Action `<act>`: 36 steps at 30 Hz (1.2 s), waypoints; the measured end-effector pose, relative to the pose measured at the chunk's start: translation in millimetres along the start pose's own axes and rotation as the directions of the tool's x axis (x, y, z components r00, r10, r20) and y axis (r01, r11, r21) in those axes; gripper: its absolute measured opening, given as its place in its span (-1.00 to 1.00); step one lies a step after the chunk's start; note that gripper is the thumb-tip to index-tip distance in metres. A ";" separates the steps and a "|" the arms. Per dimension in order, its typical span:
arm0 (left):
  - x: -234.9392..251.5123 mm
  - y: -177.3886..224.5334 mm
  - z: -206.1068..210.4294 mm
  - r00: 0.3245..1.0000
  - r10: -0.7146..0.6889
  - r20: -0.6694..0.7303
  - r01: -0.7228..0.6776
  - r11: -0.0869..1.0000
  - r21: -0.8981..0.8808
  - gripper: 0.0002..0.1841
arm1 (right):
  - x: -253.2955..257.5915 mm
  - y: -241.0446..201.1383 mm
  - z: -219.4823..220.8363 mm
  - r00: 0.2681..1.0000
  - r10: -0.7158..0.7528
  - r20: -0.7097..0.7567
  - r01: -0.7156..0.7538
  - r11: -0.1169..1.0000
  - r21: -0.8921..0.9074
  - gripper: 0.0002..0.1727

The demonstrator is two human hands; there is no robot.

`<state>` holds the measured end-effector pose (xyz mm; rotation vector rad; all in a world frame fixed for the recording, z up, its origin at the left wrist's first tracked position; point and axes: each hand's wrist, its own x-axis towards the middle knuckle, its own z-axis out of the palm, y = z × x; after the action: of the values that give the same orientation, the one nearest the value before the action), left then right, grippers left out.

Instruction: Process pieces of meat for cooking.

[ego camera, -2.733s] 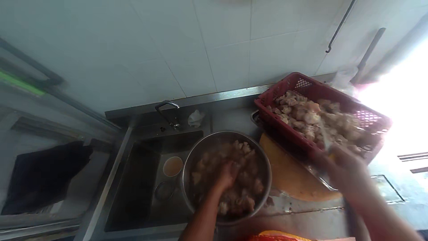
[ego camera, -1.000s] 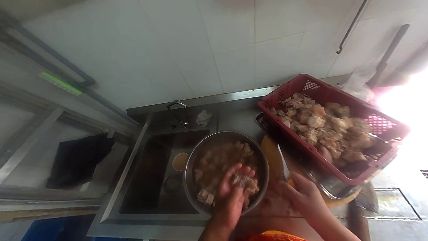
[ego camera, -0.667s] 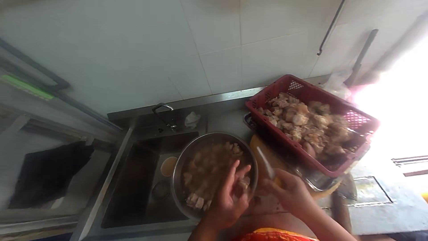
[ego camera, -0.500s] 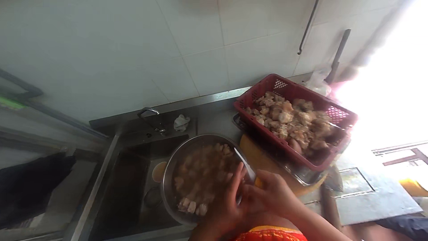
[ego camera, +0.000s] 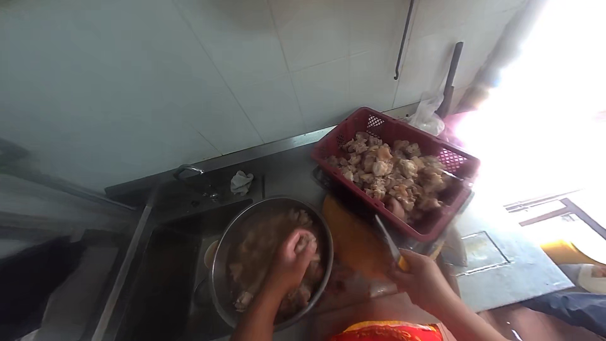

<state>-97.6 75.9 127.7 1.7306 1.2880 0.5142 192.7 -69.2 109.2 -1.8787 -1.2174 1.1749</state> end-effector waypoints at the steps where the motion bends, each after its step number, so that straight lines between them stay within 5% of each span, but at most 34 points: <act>1: 13.4 17.1 6.6 0.999 -0.037 0.012 0.037 0.999 -0.019 -0.68 | 9.0 7.4 7.0 0.999 0.031 -0.017 -0.033 0.992 -0.123 -0.70; 4: 61.2 62.5 34.4 0.997 -0.064 0.036 0.069 0.988 -0.137 -0.69 | 34.2 18.6 32.0 0.997 0.068 -0.040 -0.077 0.953 -0.294 -0.60; 6: 90.4 86.5 45.0 0.997 -0.041 0.064 0.055 0.971 -0.231 -0.49 | 44.9 21.7 41.3 0.996 0.071 -0.051 -0.084 0.940 -0.331 -0.56; 8: 113.3 99.5 39.5 0.996 -0.038 0.084 0.061 0.958 -0.282 -0.20 | 47.7 21.4 41.4 0.996 0.057 -0.065 -0.075 0.946 -0.316 -0.54; 10: 116.0 99.2 16.8 1.000 -0.020 0.015 0.023 0.982 -0.187 -0.24 | 44.8 24.4 39.4 0.996 0.020 -0.092 -0.046 0.954 -0.295 -0.50; 14: 73.3 29.8 -37.2 0.996 -0.051 0.075 0.034 0.975 0.218 -0.62 | 36.8 45.8 40.5 0.980 -0.104 -0.170 0.045 0.947 -0.318 -0.51; 18: 14.6 -87.0 -27.1 0.911 -0.330 0.246 0.117 0.780 0.615 -0.24 | 37.9 54.4 56.7 0.977 -0.147 -0.156 0.069 0.905 -0.421 -0.54; 23: -7.0 -128.3 -5.1 0.958 -0.271 0.092 0.140 0.726 0.673 -0.41 | 45.9 23.8 77.7 0.976 -0.178 -0.129 0.108 0.900 -0.422 -0.50; 28: 6.6 -126.2 -6.3 0.914 -0.405 0.010 0.309 0.712 0.631 -0.24 | 40.2 -3.4 90.7 0.956 -0.252 -0.148 0.169 0.890 -0.424 -0.61; 32: 25.2 -145.1 -24.3 0.915 -0.392 0.098 0.276 0.785 0.555 -0.43 | 29.5 -7.2 104.1 0.966 -0.202 -0.162 0.133 0.924 -0.359 -0.63; 34: 28.2 -155.6 -42.9 0.939 -0.328 0.103 0.280 0.904 0.322 -0.49 | 21.9 -9.3 106.8 0.971 -0.170 -0.167 0.110 0.943 -0.315 -0.66; 36: 19.8 -155.2 -59.9 0.944 -0.325 0.057 0.330 0.925 -0.189 -0.61 | 15.6 -9.4 108.6 0.974 -0.147 -0.174 0.098 0.960 -0.264 -0.68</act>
<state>-219.4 128.0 25.0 1.3207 1.4238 0.4069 93.7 -48.9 65.4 -2.0138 -1.4052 0.7797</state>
